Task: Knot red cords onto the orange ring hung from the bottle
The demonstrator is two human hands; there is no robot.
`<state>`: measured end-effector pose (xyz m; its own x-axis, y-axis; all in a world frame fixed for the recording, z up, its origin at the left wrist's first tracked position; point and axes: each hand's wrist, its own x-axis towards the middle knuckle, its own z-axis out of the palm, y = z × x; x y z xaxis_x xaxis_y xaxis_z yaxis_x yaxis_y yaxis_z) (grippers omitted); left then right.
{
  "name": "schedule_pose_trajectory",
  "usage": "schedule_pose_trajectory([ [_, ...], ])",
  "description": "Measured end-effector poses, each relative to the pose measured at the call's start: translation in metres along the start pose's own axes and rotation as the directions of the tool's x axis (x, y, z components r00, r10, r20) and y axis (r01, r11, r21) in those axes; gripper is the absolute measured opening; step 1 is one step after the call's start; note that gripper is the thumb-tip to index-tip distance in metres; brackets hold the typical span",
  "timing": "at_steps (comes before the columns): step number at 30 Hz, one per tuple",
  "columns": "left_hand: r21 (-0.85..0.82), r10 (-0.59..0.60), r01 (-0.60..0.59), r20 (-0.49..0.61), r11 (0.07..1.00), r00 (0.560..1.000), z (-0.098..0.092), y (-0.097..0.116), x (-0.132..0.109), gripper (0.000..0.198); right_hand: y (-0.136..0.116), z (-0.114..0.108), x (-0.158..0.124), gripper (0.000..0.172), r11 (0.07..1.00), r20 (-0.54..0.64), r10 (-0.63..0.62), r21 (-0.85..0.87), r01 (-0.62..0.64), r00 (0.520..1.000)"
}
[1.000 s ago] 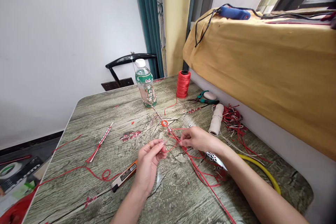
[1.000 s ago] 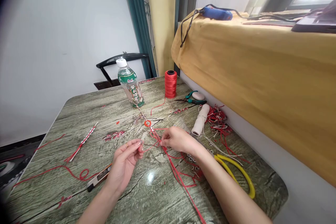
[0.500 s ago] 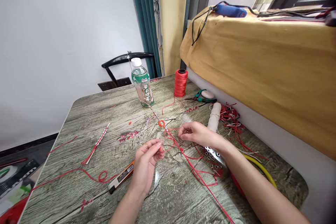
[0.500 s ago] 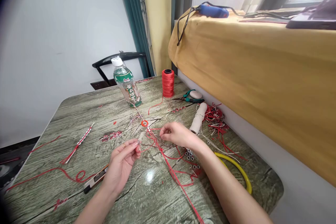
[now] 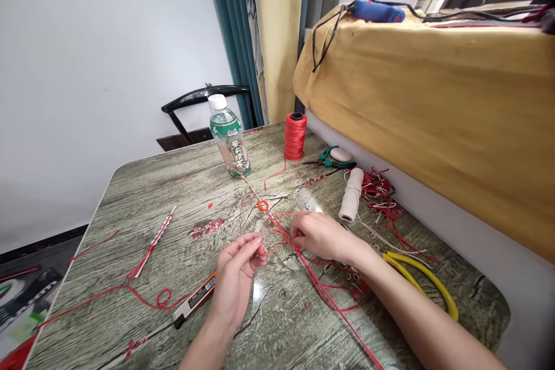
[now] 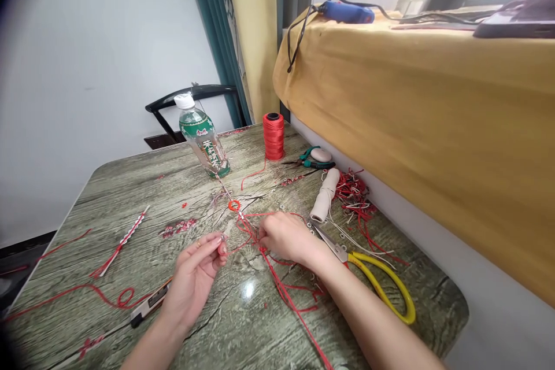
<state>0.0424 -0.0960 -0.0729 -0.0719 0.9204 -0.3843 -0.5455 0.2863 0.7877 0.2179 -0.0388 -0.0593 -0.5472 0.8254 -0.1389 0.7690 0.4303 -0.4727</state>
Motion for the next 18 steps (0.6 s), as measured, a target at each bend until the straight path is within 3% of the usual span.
schedule_pose_trajectory([
  [6,-0.007,0.0,0.0,-0.009,1.0,1.0,0.0,-0.001,0.002,0.015,0.016,-0.018,-0.001,0.011,0.968,-0.035,0.0,0.249,0.008,0.999],
  [10,-0.01,0.004,-0.004,-0.01,1.0,1.0,0.001,-0.001,0.003,0.015,0.021,-0.025,-0.002,0.013,0.869,-0.012,0.004,0.495,0.002,1.0],
  [14,-0.014,0.003,-0.003,-0.007,1.0,1.0,0.0,-0.001,0.002,0.015,0.021,-0.021,0.001,0.015,0.736,0.016,0.053,0.675,-0.05,0.998],
  [18,-0.009,0.002,-0.001,0.005,1.0,1.0,0.0,0.0,0.001,0.015,0.012,-0.008,0.008,0.012,0.729,-0.041,0.149,0.679,-0.082,0.988],
])
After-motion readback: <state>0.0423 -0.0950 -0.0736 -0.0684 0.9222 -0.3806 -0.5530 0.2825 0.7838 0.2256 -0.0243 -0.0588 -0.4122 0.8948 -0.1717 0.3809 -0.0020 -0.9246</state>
